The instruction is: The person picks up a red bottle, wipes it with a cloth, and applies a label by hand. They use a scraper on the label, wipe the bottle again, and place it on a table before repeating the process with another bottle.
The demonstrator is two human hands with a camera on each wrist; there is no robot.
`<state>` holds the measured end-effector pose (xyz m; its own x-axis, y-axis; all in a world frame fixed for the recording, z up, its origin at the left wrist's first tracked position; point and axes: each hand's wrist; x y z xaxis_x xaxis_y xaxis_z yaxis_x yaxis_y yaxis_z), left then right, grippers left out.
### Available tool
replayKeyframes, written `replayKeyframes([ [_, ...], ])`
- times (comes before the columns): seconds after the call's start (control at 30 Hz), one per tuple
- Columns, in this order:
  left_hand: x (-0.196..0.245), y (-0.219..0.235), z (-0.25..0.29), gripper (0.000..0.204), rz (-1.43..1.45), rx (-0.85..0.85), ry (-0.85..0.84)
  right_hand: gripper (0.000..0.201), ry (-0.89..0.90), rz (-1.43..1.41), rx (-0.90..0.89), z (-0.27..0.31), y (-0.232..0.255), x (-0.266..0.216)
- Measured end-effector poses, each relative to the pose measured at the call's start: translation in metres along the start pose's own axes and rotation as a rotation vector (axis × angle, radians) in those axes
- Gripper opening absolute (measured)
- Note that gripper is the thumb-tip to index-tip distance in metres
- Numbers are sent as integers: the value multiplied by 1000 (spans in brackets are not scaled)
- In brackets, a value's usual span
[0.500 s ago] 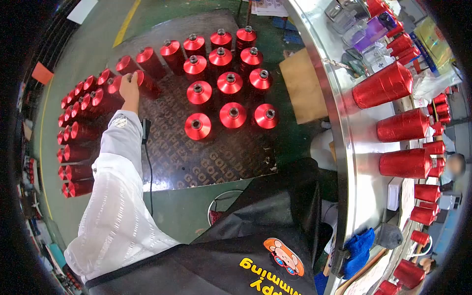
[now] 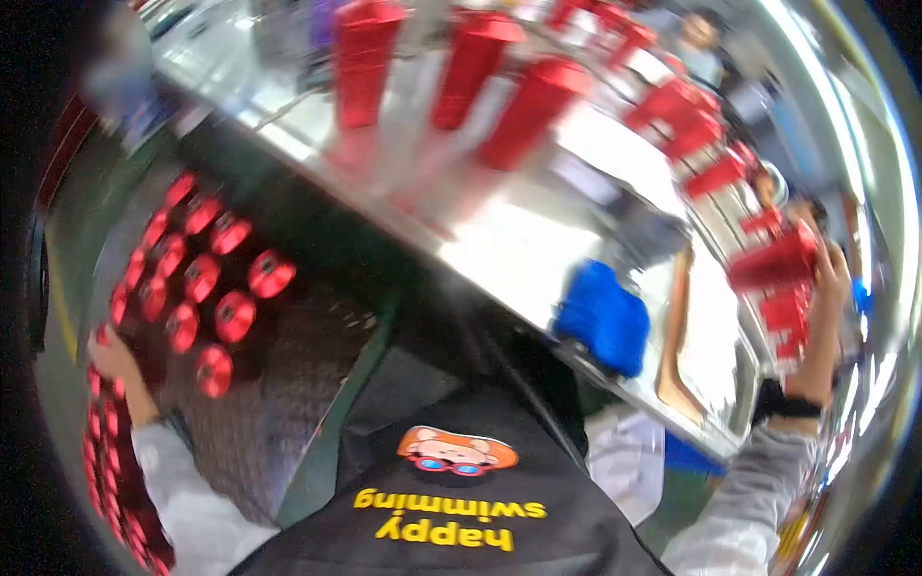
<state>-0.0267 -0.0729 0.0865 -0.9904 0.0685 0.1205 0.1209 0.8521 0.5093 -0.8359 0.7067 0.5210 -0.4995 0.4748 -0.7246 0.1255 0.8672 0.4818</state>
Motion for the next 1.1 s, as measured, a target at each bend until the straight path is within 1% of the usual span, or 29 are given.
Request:
replayKeyframes([
  [0.03, 50, 15, -10, 52, 232, -79, 30, 39, -9, 37, 27, 28, -22, -27],
  [0.07, 113, 40, -13, 48, 562, -72, 4, 38, 174, 80, -23, 54, -42, -47],
  [0.1, 195, 100, -12, 42, 872, -231, 206, 29, 73, 10, -32, 60, -50, -58],
  [0.13, 264, 152, -16, 38, 1276, -493, 322, 30, 64, -8, -43, 68, -57, -61],
  [0.17, 327, 204, -13, 34, 1593, -613, 320, 28, 103, -117, -73, 75, -69, -73],
  [0.2, 377, 231, -8, 32, 1717, -786, 189, 26, 118, -193, -110, 84, -79, -74],
  [0.23, 433, 282, -2, 34, 1738, -1039, 278, 25, 96, -230, -156, 93, -87, -78],
  [0.27, 476, 308, 5, 44, 2264, -1197, 51, 25, 72, -267, -202, 102, -95, -82],
  [0.3, 514, 326, 20, 54, 2259, -1413, 84, 25, -2, -344, -225, 108, -107, -79],
  [0.33, 559, 356, 24, 63, 2350, -1545, -14, 25, -78, -420, -243, 115, -120, -75],
  [0.37, 593, 382, 25, 70, 2322, -1717, -162, 23, -188, -538, -253, 120, -135, -66],
  [0.4, 623, 399, 39, 78, 2322, -1899, -304, 22, -267, -652, -326, 127, -146, -51],
  [0.43, 649, 414, 46, 83, 2217, -2078, -358, 21, -370, -715, -284, 136, -166, -46],
  [0.47, 677, 414, 76, 78, 2317, -1857, -409, 25, -394, -702, -326, 139, -184, -23],
  [0.5, 682, 418, 75, 73, 2197, -2190, -259, 32, -548, -764, -260, 149, -198, -18],
  [0.53, 684, 420, 74, 68, 2022, -2504, -91, 41, -634, -674, -258, 156, -204, -7],
  [0.57, 684, 420, 83, 58, 1964, -2533, 22, 44, -683, -616, -296, 163, -208, 5],
  [0.6, 685, 416, 91, 57, 1929, -2570, 86, 47, -732, -553, -340, 170, -211, 14],
  [0.67, 686, 405, 103, 54, 1856, -2625, 206, 50, -690, -658, -307, 186, -219, 14],
  [0.7, 690, 408, 101, 51, 1793, -2592, 203, 50, -687, -682, -359, 184, -219, 26],
  [0.8, 709, 411, 108, 47, 1789, -2583, 141, 52, -629, -572, -386, 174, -218, 45],
  [0.83, 710, 414, 110, 44, 1794, -2557, 168, 50, -645, -567, -361, 173, -216, 46],
  [0.87, 709, 418, 109, 43, 1824, -2499, 173, 52, -574, -456, -378, 171, -207, 46],
  [0.93, 704, 423, 108, 41, 1873, -2417, 167, 53, -466, -352, -377, 173, -184, 42],
  [0.97, 705, 423, 106, 41, 1865, -2424, 142, 54, -310, -274, -413, 172, -166, 47],
  [1.0, 709, 419, 106, 40, 1858, -2427, 119, 47, -299, -194, -363, 174, -148, 51],
  [1.03, 715, 413, 111, 42, 1777, -2507, 204, 42, -241, -66, -347, 173, -127, 64],
  [1.07, 716, 413, 115, 43, 1779, -2517, 250, 37, -183, 60, -336, 169, -103, 81],
  [1.1, 714, 415, 117, 44, 1780, -2522, 299, 33, -94, 200, -296, 167, -79, 110],
])
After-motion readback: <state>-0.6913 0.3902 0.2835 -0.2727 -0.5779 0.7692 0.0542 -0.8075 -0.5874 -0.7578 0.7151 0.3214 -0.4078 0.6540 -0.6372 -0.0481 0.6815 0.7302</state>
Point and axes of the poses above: each hand's wrist, its own z-axis away from the middle knuckle, its own y-axis out of the back of the hand, x = y × z, and after that the axes turned 7 degrees about x, right-handed
